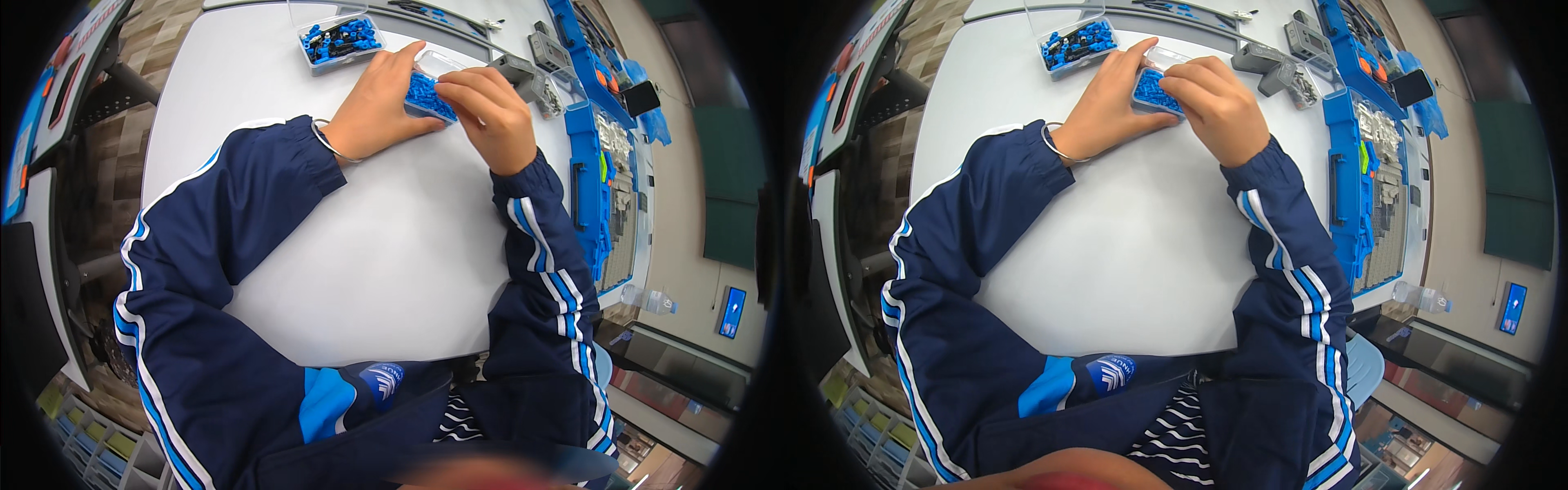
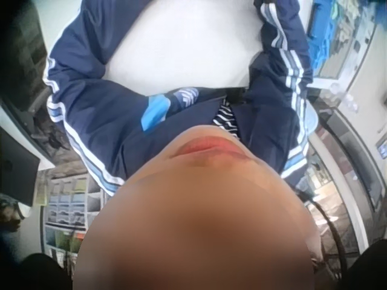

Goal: The person sorts blue plastic pieces from a container, then uses pliers to cut a long gray strip and attaches a blue gear to it. The person handles small parts and tools on a white table.

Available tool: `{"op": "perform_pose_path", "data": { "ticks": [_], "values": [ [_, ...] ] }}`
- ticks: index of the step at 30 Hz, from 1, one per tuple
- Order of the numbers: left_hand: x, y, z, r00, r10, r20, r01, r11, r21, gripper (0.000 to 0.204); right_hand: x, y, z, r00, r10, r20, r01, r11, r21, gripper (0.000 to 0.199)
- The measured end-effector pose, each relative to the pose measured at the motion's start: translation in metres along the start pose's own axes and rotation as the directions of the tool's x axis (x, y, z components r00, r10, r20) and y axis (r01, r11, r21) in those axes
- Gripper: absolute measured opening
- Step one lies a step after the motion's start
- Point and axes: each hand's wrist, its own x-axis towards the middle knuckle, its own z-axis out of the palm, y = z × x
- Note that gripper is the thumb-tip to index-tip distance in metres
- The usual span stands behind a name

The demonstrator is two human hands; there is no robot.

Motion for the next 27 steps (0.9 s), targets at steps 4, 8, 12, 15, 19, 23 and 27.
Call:
{"op": "perform_pose_path", "data": {
  "ticks": [4,8,12,15,19,23,27],
  "values": [
    [-0.001,0.000,0.000,1.000,0.019,-0.015,-0.018,1.000,0.020,0.101,0.004,0.013,-0.006,0.989,0.127,-0.075,-0.120,0.989,0.089,0.021],
    [0.001,0.002,0.001,1.000,-0.015,0.004,0.015,0.999,0.036,0.101,0.033,0.082,0.004,0.953,0.299,-0.036,-0.295,0.951,0.096,0.018],
    [0.002,0.004,0.000,0.999,-0.030,0.029,0.029,0.999,0.017,0.101,0.052,0.162,0.052,0.899,0.398,0.183,-0.416,0.906,0.078,0.016],
    [0.002,0.003,-0.002,0.999,-0.022,0.026,0.021,1.000,0.020,0.101,0.039,0.194,0.080,0.860,0.410,0.304,-0.391,0.912,-0.126,0.018],
    [0.001,0.003,-0.001,0.999,-0.032,0.022,0.031,0.998,0.045,0.102,0.028,0.208,0.093,0.875,0.376,0.304,-0.353,0.927,-0.128,0.019],
    [0.001,0.003,-0.001,1.000,-0.025,0.020,0.024,0.999,0.043,0.102,0.030,0.209,0.089,0.904,0.293,0.312,-0.295,0.955,-0.044,0.019],
    [0.001,0.003,-0.001,0.999,-0.039,0.036,0.037,0.998,0.059,0.102,0.038,0.208,0.082,0.824,0.391,0.410,-0.441,0.897,0.032,0.018]
  ]
}}
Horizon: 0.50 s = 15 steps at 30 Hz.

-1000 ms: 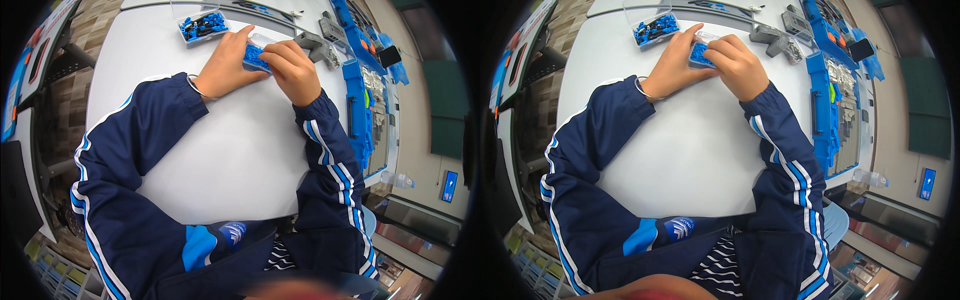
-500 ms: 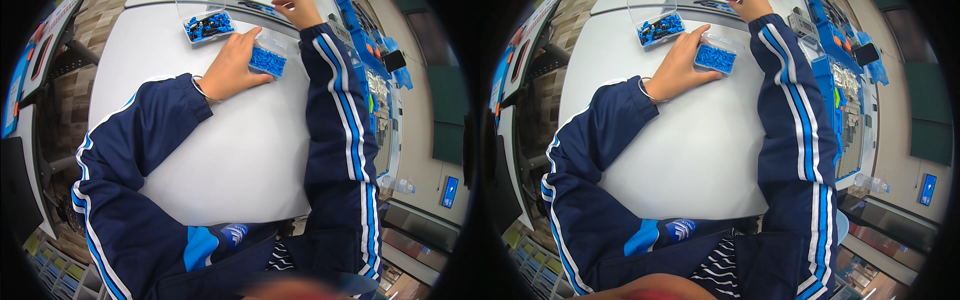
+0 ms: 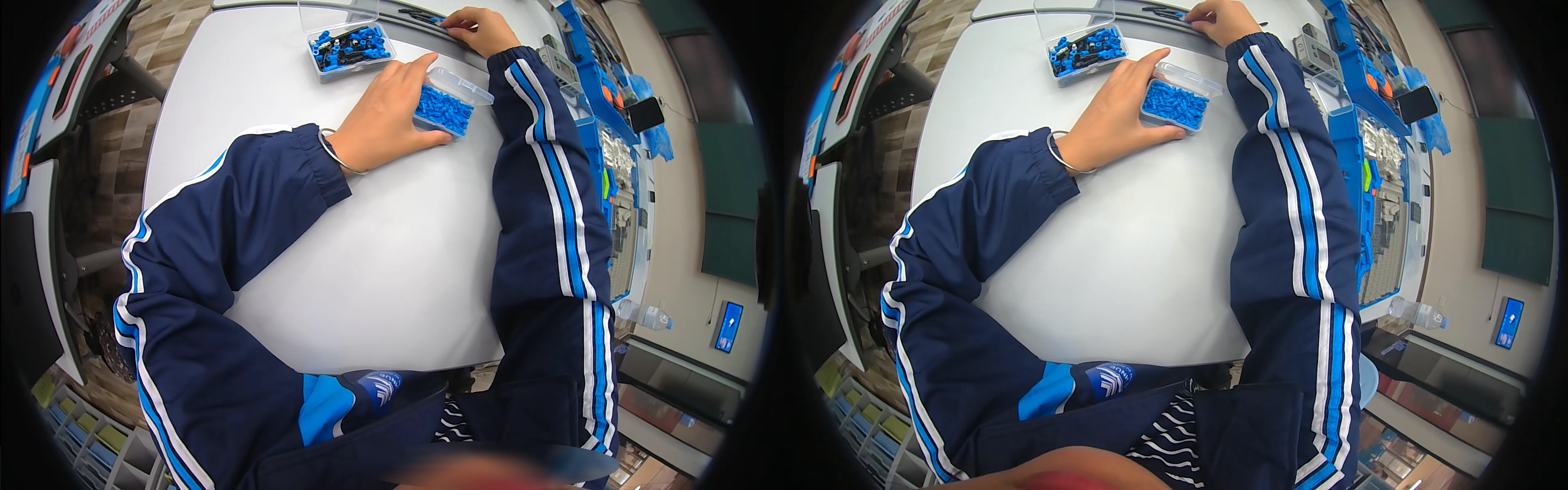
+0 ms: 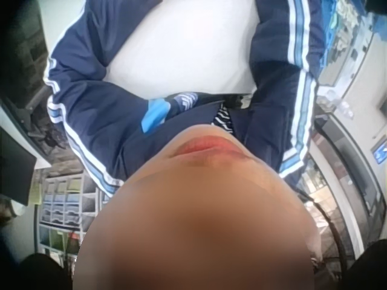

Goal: The person sorts blue plastic pieces from a container, then uses pliers to cut a long gray strip and attaches a blue gear to it. The person handles small parts and tools on a white table.

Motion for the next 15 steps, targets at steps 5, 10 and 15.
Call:
{"op": "perform_pose_path", "data": {
  "ticks": [5,10,15],
  "values": [
    [0.000,0.000,0.000,1.000,0.022,-0.005,-0.022,1.000,0.000,0.102,0.010,0.003,-0.011,0.984,0.085,0.157,-0.099,0.991,0.089,0.018],
    [0.001,0.000,-0.001,0.999,0.032,-0.016,-0.032,1.000,-0.001,0.101,0.018,0.015,-0.008,0.981,0.056,0.185,-0.092,0.977,0.190,0.017],
    [-0.001,0.001,-0.002,1.000,0.017,0.000,-0.017,1.000,-0.022,0.100,0.013,0.029,-0.001,0.984,0.099,0.149,-0.142,0.940,0.311,0.017]
  ]
}}
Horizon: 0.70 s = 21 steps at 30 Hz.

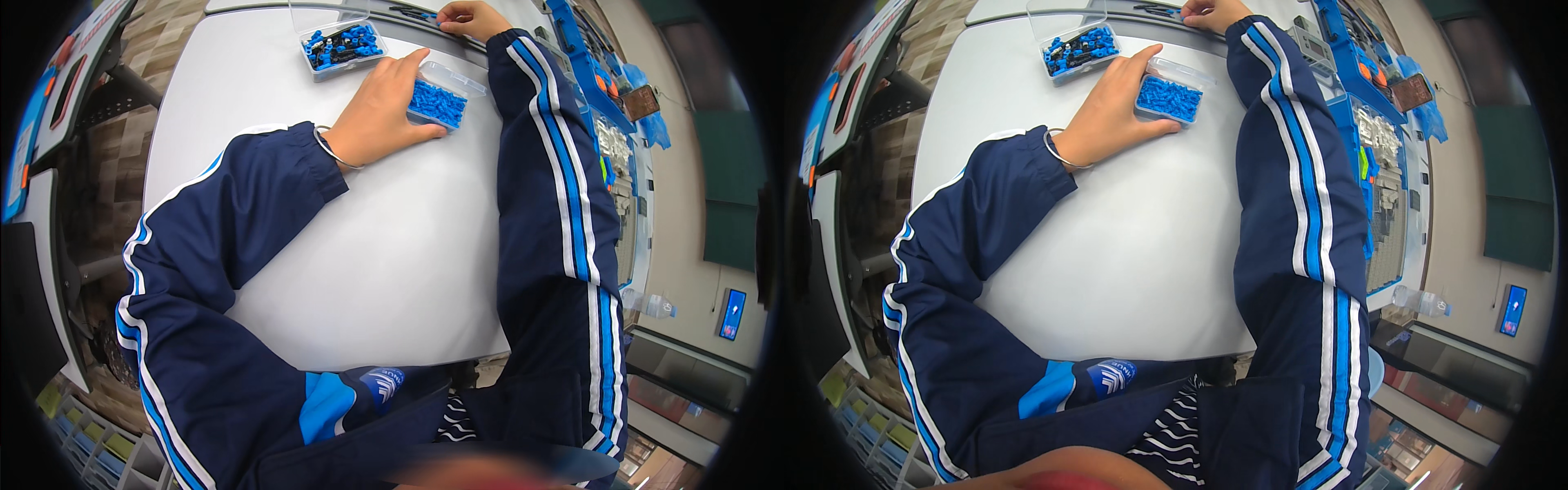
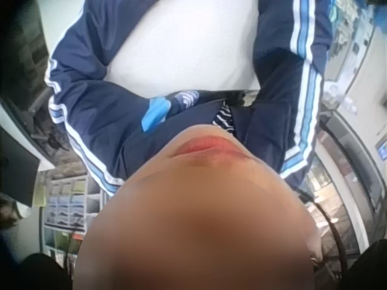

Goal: The person sorts blue plastic pieces from a container, then uses pliers to cut a long gray strip and attaches a blue gear to it. The person handles small parts and tools on a white table.

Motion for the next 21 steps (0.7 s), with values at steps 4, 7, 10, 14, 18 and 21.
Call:
{"op": "perform_pose_path", "data": {
  "ticks": [4,7,10,14,18,21],
  "values": [
    [0.001,0.000,0.002,1.000,0.006,-0.003,-0.006,1.000,-0.001,0.100,0.004,0.011,0.007,0.999,0.010,-0.042,-0.009,1.000,0.026,0.019],
    [0.003,-0.001,0.003,1.000,0.011,-0.002,-0.011,1.000,-0.003,0.101,0.004,0.010,0.011,0.995,0.075,-0.058,-0.066,0.986,0.155,0.018],
    [0.002,-0.002,0.002,0.999,-0.024,0.027,0.024,1.000,-0.019,0.101,-0.011,-0.014,0.008,0.995,0.020,-0.098,-0.005,0.987,0.158,0.018],
    [0.002,0.000,0.002,0.998,-0.048,0.038,0.048,0.999,0.000,0.099,-0.065,-0.087,-0.003,0.991,0.045,-0.127,-0.015,0.974,0.228,0.017],
    [0.004,0.000,0.000,0.997,-0.062,0.048,0.064,0.997,-0.037,0.099,-0.137,-0.159,0.003,0.970,-0.228,-0.089,0.242,0.947,0.213,0.015],
    [0.005,-0.001,-0.001,0.999,-0.034,0.024,0.035,0.999,-0.012,0.099,-0.168,-0.184,0.024,0.965,-0.237,-0.113,0.239,0.971,0.004,0.013]
  ]
}}
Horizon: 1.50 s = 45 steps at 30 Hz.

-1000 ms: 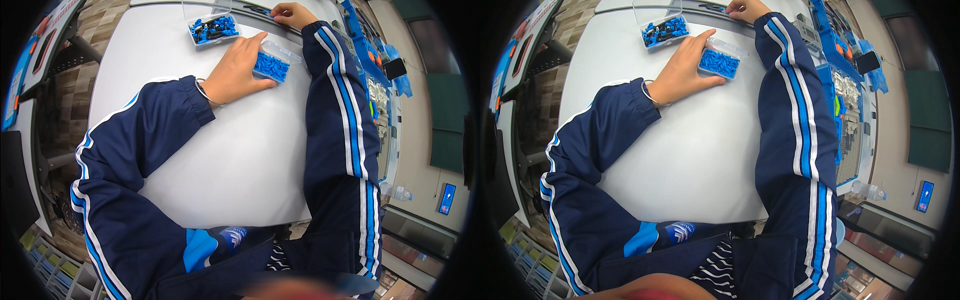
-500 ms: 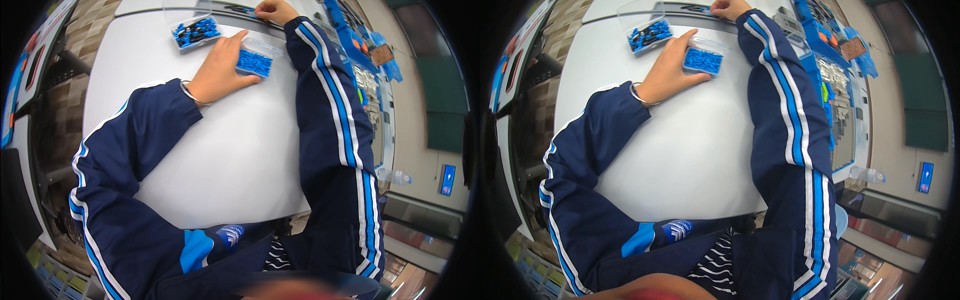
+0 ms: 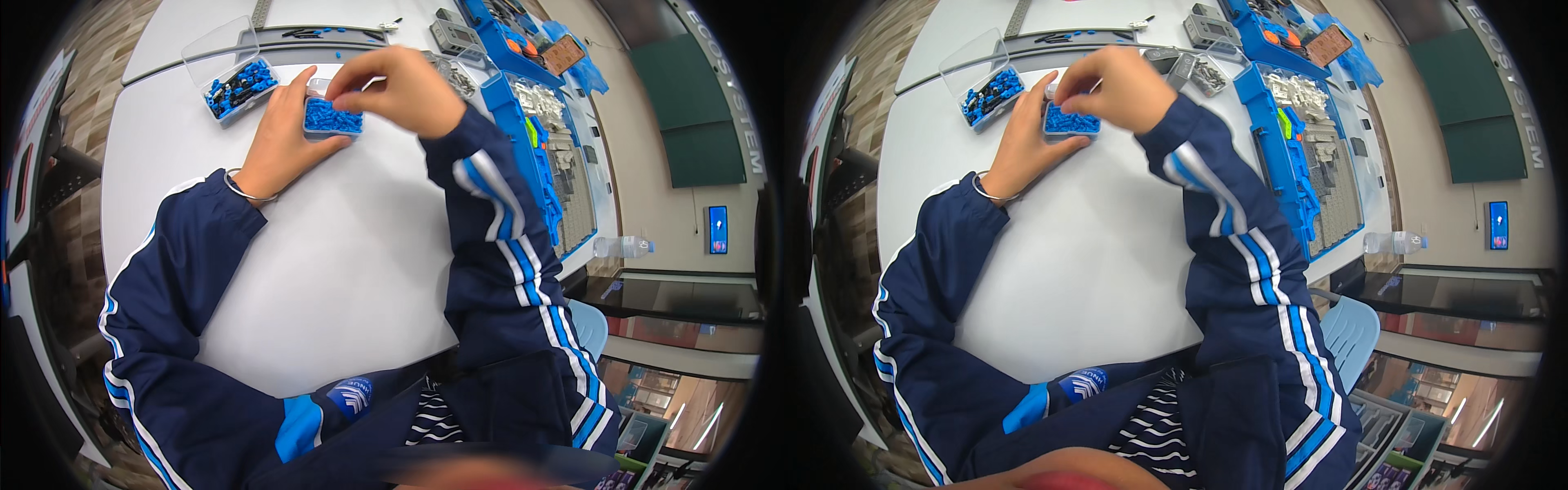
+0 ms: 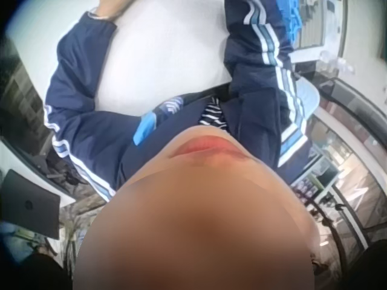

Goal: The person sorts blue plastic pieces from a container, then uses pliers to cut a long gray strip and attaches a blue gear to it. The person handles small parts and tools on a white table.

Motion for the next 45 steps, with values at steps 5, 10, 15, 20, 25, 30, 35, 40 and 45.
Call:
{"op": "perform_pose_path", "data": {
  "ticks": [5,10,15,20,25,30,35,40,45],
  "values": [
    [0.002,0.002,0.000,1.000,-0.023,0.006,0.023,1.000,0.000,0.098,-0.007,0.002,0.039,0.966,-0.150,-0.211,0.067,0.931,-0.359,0.017],
    [0.003,0.003,-0.001,1.000,-0.018,0.018,0.018,1.000,-0.010,0.098,-0.011,0.015,0.052,0.975,-0.149,-0.163,0.066,0.902,-0.427,0.020],
    [-0.001,-0.002,0.001,0.998,0.048,-0.046,-0.047,0.999,0.020,0.097,-0.013,0.022,0.027,0.957,-0.142,-0.252,0.094,0.976,-0.195,0.026],
    [-0.004,-0.004,0.002,1.000,0.001,-0.007,-0.001,1.000,-0.028,0.100,0.034,0.077,-0.046,0.942,-0.053,-0.333,-0.112,0.882,-0.458,0.015],
    [-0.001,-0.002,0.001,1.000,0.017,-0.007,-0.018,1.000,-0.026,0.100,0.078,0.146,-0.034,0.966,0.240,-0.092,-0.250,0.793,-0.556,0.022],
    [-0.002,-0.002,0.000,1.000,0.002,0.001,-0.002,0.999,-0.035,0.100,0.081,0.163,-0.017,0.958,0.282,-0.056,-0.267,0.797,-0.542,0.025],
    [-0.003,-0.002,0.002,1.000,0.013,-0.008,-0.013,1.000,-0.024,0.101,0.084,0.166,-0.023,0.911,0.406,-0.066,-0.384,0.782,-0.491,0.024],
    [0.000,0.000,0.001,1.000,-0.002,0.015,0.002,1.000,-0.022,0.098,0.091,0.170,-0.029,0.900,0.436,0.012,-0.374,0.786,-0.493,0.020],
    [0.000,0.000,0.000,0.999,0.038,-0.014,-0.038,0.999,-0.013,0.100,0.078,0.158,-0.028,0.997,0.070,-0.042,-0.081,0.897,-0.435,0.019]
  ]
}}
